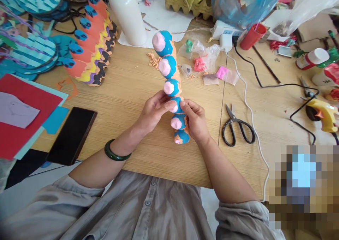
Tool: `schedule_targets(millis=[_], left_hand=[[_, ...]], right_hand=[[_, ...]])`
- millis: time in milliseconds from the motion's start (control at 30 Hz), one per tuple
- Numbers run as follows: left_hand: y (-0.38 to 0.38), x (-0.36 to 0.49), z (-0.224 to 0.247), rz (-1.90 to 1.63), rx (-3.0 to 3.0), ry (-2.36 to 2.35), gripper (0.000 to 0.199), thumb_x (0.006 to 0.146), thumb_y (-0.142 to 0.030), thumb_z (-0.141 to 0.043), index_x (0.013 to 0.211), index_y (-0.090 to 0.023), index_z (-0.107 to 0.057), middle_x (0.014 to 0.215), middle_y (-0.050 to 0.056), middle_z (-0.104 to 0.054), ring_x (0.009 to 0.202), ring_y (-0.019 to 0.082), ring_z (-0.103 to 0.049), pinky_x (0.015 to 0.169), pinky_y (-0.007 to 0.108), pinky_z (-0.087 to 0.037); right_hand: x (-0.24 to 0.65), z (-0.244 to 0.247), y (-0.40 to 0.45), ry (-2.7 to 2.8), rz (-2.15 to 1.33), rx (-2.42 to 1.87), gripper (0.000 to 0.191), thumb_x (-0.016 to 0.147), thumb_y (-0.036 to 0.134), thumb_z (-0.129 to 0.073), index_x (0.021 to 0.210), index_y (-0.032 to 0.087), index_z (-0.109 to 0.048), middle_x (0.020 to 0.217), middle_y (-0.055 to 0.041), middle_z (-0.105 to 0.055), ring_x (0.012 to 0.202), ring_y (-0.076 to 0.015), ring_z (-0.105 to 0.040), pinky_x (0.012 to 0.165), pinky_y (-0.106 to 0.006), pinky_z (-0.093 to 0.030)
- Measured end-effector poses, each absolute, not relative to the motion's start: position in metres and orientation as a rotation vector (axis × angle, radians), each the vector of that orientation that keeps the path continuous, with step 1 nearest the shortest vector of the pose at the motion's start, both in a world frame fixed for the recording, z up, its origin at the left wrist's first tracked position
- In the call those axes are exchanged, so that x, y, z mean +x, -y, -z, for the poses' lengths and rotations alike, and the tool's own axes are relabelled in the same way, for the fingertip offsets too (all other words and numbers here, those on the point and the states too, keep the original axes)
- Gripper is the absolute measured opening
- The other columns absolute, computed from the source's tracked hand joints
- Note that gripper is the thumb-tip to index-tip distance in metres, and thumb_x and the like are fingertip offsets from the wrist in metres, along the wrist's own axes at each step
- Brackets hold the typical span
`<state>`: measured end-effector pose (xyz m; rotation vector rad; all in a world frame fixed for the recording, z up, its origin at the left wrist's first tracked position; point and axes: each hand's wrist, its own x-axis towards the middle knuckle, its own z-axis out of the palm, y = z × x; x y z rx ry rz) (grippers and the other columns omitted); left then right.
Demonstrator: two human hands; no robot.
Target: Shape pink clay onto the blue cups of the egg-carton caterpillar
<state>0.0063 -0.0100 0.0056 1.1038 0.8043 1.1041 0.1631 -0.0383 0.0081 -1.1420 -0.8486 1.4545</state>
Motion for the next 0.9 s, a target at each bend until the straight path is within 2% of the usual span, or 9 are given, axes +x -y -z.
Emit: schedule_targets(millis=[167,300,500,667,800,900], left_hand=[[0.0096,0.0073,-0.0026,-1.12,1.11,-0.789,0.063,0.079,-0.064,-0.09,0.117,-0.02,-0.066,0.117,0.008,-0.078,0.112,0.022,-0.074,0.102,0.036,-0.056],[0.0095,0.0085,0.0008,-1.145,1.101,-0.822,0.065,0.074,-0.062,-0.094,0.115,-0.02,-0.065,0.115,0.008,-0.078,0.106,0.021,-0.075,0.099,0.035,-0.058],[0.0101,0.0082,0.002,-1.127,1.153,-0.787,0.066,0.088,-0.068,-0.081,0.128,-0.019,-0.063,0.129,0.013,-0.077,0.12,0.025,-0.074,0.107,0.04,-0.058],[0.0113,0.0074,0.0006,-1.142,1.187,-0.808,0.066,0.086,-0.062,-0.085,0.132,-0.021,-0.063,0.13,0.011,-0.076,0.121,0.025,-0.073,0.107,0.04,-0.059],[0.0109,0.006,-0.0033,-1.111,1.128,-0.721,0.061,0.096,-0.072,-0.068,0.129,-0.02,-0.066,0.128,0.011,-0.075,0.12,0.025,-0.072,0.102,0.039,-0.06],[0.0099,0.0055,-0.0022,-1.108,1.141,-0.723,0.061,0.09,-0.063,-0.079,0.13,-0.021,-0.064,0.129,0.01,-0.075,0.119,0.024,-0.071,0.104,0.038,-0.059]], right_hand=[[0.1624,-0.0067,0.0367,0.785,-1.441,-1.103,0.043,0.076,0.058,-0.092,0.069,0.023,-0.068,0.065,0.0036,-0.057,0.058,-0.0102,-0.046,0.054,-0.027,-0.034],[0.1622,-0.0036,0.0356,0.778,-1.442,-1.112,0.043,0.075,0.057,-0.092,0.068,0.023,-0.068,0.064,0.0041,-0.056,0.057,-0.0104,-0.043,0.054,-0.028,-0.034],[0.1634,-0.0026,0.0346,0.758,-1.406,-1.122,0.042,0.077,0.056,-0.091,0.069,0.023,-0.066,0.066,0.0037,-0.055,0.06,-0.011,-0.044,0.056,-0.028,-0.035],[0.1632,-0.0065,0.0342,0.768,-1.422,-1.137,0.045,0.077,0.057,-0.089,0.066,0.023,-0.061,0.065,0.0035,-0.055,0.059,-0.0114,-0.043,0.056,-0.029,-0.035],[0.1617,-0.0076,0.0342,0.724,-1.412,-1.12,0.044,0.073,0.055,-0.091,0.066,0.023,-0.063,0.066,0.0036,-0.055,0.06,-0.0108,-0.044,0.056,-0.028,-0.036],[0.1613,-0.007,0.0343,0.752,-1.406,-1.128,0.045,0.076,0.057,-0.09,0.066,0.023,-0.061,0.067,0.0036,-0.055,0.06,-0.0111,-0.044,0.056,-0.028,-0.037]])
